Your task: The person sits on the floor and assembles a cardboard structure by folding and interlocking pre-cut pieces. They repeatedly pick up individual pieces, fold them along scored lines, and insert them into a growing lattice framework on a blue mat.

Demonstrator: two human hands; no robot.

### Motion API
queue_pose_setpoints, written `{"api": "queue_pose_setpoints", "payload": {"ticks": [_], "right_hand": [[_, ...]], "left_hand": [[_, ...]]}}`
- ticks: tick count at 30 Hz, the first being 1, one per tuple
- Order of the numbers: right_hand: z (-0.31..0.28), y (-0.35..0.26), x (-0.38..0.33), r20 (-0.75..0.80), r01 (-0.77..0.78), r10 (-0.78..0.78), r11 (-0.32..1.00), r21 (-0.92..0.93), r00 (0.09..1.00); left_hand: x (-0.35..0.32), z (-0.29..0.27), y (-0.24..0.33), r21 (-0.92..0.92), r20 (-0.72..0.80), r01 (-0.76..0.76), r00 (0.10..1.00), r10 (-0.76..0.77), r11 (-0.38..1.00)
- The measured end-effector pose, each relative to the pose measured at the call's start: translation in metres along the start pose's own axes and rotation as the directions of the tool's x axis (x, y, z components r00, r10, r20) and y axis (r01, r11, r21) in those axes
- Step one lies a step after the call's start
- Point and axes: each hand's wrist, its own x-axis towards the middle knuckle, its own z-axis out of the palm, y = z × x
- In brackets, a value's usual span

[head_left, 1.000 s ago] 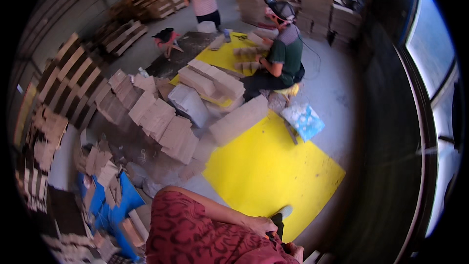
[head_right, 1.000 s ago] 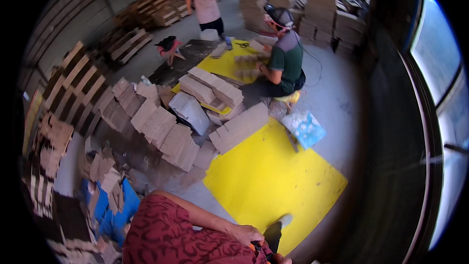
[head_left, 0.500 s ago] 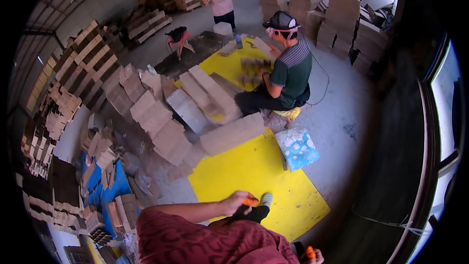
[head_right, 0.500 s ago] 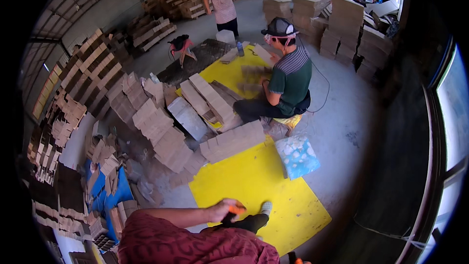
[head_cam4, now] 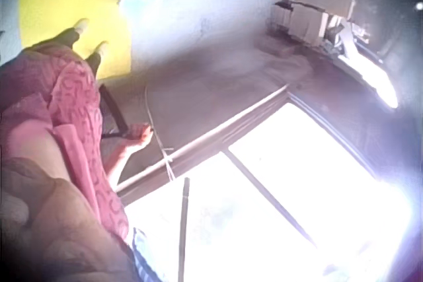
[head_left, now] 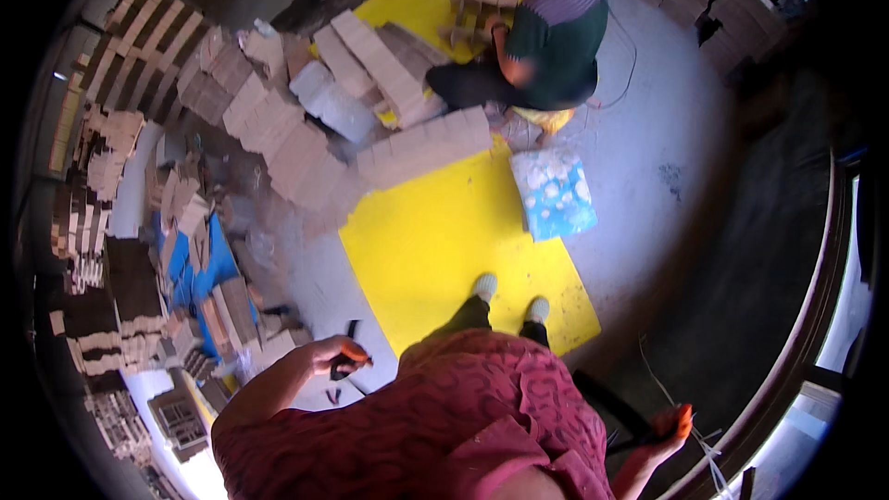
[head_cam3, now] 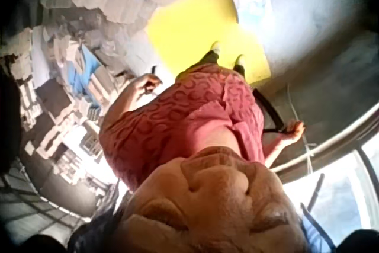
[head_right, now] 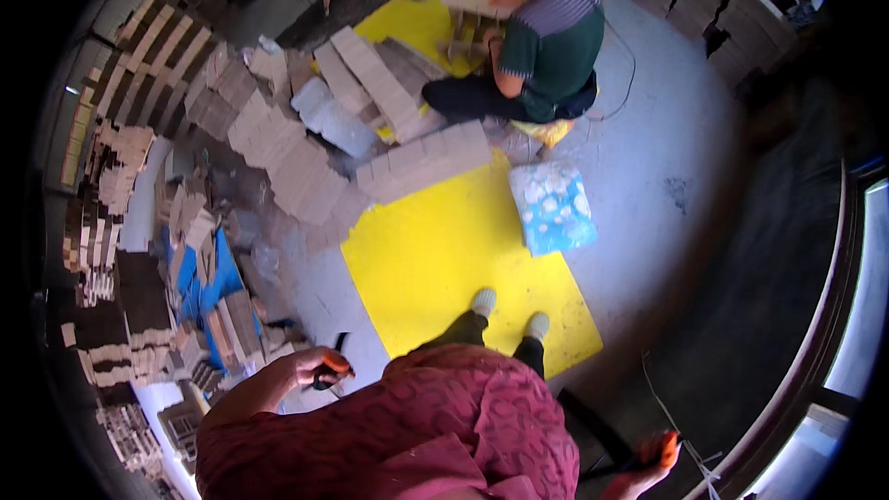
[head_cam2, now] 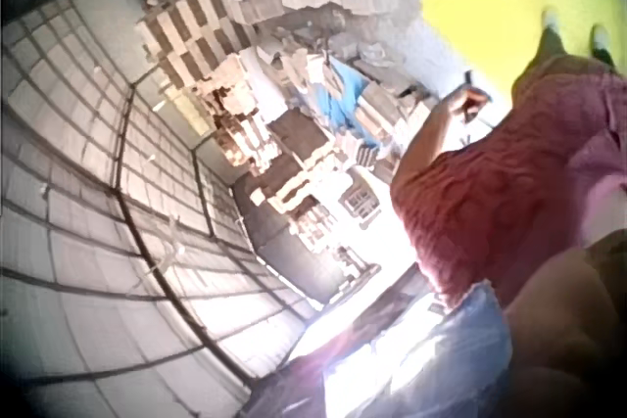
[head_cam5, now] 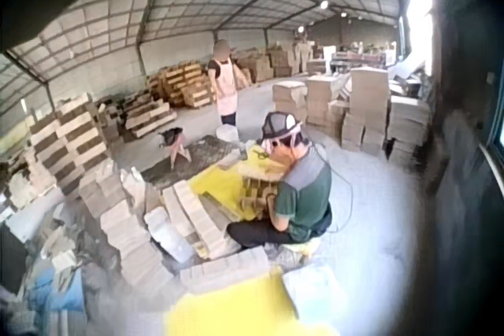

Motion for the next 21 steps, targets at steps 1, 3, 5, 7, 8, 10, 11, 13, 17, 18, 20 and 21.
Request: {"api": "queue_pose_setpoints", "payload": {"ticks": [1,3,5,7,8,10,11,13,17,18,20,21], "right_hand": [[0.005,-0.011,0.017,0.095,0.015,-0.016,1.000,0.007,0.995],[-0.003,-0.021,0.058,0.166,-0.106,0.068,0.967,0.232,0.984],[0.033,-0.029,0.075,0.462,-0.165,0.037,0.957,0.240,0.886],[0.054,-0.034,0.087,0.511,-0.239,0.108,0.951,0.198,0.853],[0.062,-0.038,0.094,0.573,-0.259,0.119,0.951,0.170,0.811],[0.078,-0.041,0.106,0.692,-0.306,0.144,0.945,0.117,0.707],[0.090,-0.041,0.109,0.718,-0.340,0.160,0.933,0.113,0.677],[0.123,-0.042,0.105,0.772,-0.403,0.195,0.911,0.086,0.606],[0.194,-0.036,0.082,0.913,-0.435,0.145,0.900,0.038,0.382],[0.213,-0.030,0.073,0.916,-0.431,0.167,0.902,0.007,0.365],[0.257,-0.022,0.058,0.960,-0.431,0.199,0.897,-0.099,0.194],[0.278,-0.011,0.048,0.973,-0.436,0.206,0.888,-0.143,0.101]], "left_hand": [[0.001,0.008,-0.033,0.081,0.005,0.080,0.997,-0.081,0.993],[0.030,0.015,-0.125,0.140,-0.015,0.279,0.960,-0.280,0.950],[0.039,0.037,-0.180,0.175,-0.026,0.365,0.930,-0.366,0.915],[0.044,0.061,-0.213,0.185,-0.061,0.362,0.932,-0.357,0.914],[0.046,0.067,-0.220,0.193,-0.087,0.334,0.942,-0.323,0.923],[0.045,0.077,-0.220,0.221,-0.171,0.238,0.964,-0.203,0.946],[0.044,0.081,-0.218,0.239,-0.224,0.179,0.967,-0.125,0.954],[0.044,0.086,-0.211,0.270,-0.323,0.039,0.945,0.053,0.962],[0.039,0.089,-0.191,0.301,-0.504,-0.304,0.754,0.422,0.904],[0.029,0.090,-0.187,0.308,-0.563,-0.378,0.667,0.488,0.873],[0.013,0.086,-0.180,0.313,-0.649,-0.526,0.489,0.582,0.791],[0.001,0.084,-0.178,0.327,-0.697,-0.588,0.379,0.609,0.740]]}}
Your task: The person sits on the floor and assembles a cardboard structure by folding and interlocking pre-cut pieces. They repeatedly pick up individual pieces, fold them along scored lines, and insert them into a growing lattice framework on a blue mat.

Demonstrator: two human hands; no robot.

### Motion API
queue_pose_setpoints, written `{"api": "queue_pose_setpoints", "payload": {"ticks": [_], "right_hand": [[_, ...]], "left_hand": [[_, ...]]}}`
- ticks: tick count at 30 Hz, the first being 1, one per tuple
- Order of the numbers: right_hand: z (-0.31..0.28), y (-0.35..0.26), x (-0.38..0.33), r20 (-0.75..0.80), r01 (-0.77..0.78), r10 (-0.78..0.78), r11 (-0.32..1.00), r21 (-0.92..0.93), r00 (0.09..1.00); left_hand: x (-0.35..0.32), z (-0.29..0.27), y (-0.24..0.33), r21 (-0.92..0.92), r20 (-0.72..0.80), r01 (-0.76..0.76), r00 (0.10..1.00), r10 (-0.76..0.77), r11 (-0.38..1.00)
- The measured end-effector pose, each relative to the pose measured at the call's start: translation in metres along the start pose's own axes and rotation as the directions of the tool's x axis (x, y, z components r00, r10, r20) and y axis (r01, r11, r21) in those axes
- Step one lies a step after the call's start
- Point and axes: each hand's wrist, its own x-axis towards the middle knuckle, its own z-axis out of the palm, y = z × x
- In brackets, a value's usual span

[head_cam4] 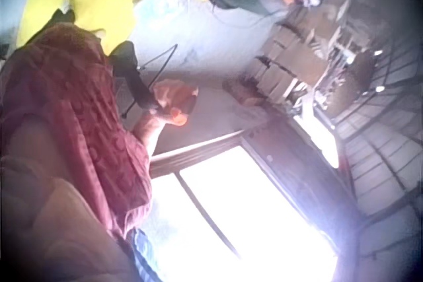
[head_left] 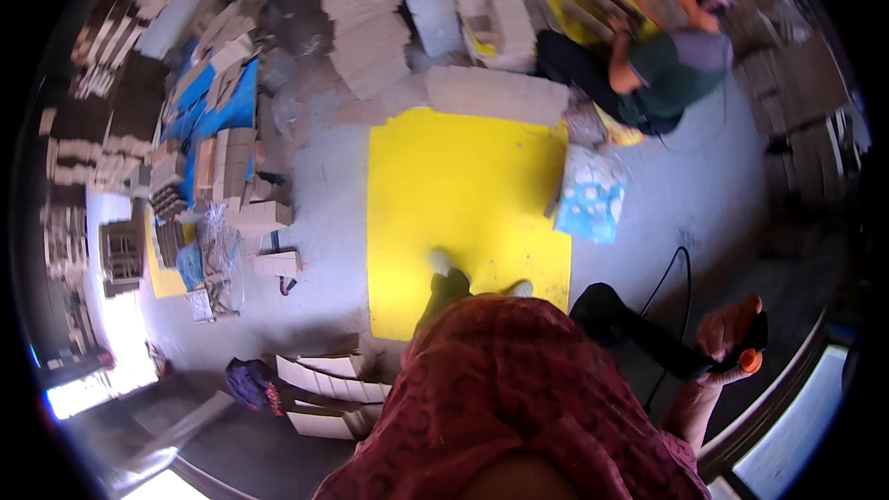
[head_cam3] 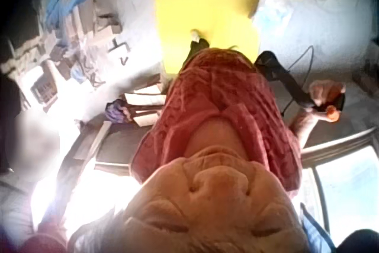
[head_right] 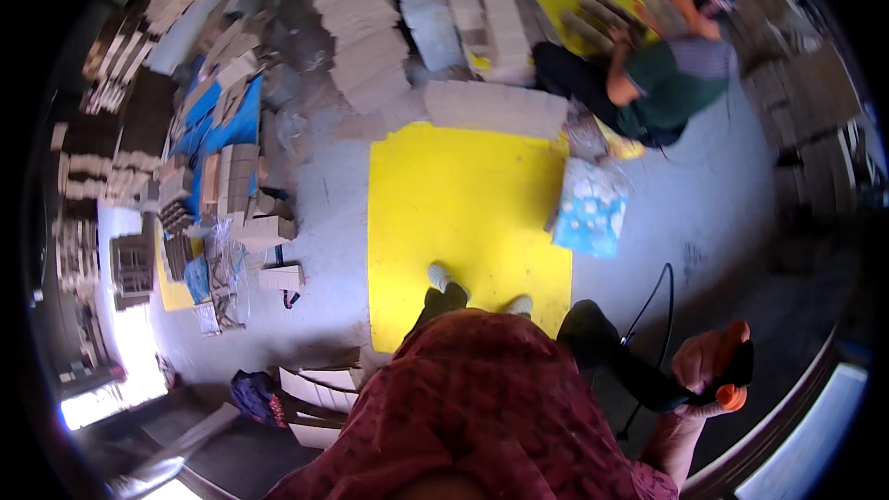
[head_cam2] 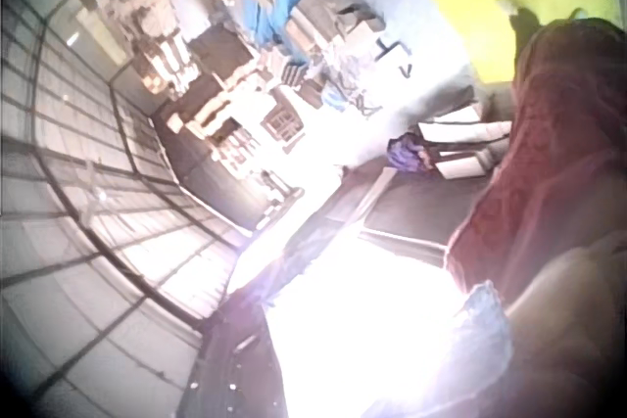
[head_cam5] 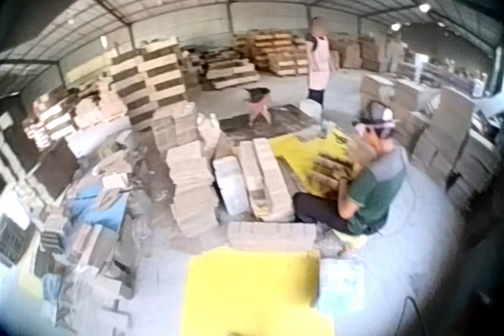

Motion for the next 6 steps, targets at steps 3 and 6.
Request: {"api": "queue_pose_setpoints", "payload": {"ticks": [3,6], "right_hand": [[0.027,0.040,0.056,0.013,-0.009,0.010,1.000,-0.022,1.000],[0.062,0.068,0.108,0.110,-0.006,0.021,0.992,-0.130,0.994]], "left_hand": [[-0.011,-0.048,0.028,-0.036,-0.328,-0.192,0.929,0.170,0.981],[-0.027,-0.118,0.037,-0.006,-0.554,-0.310,0.792,0.255,0.951]]}}
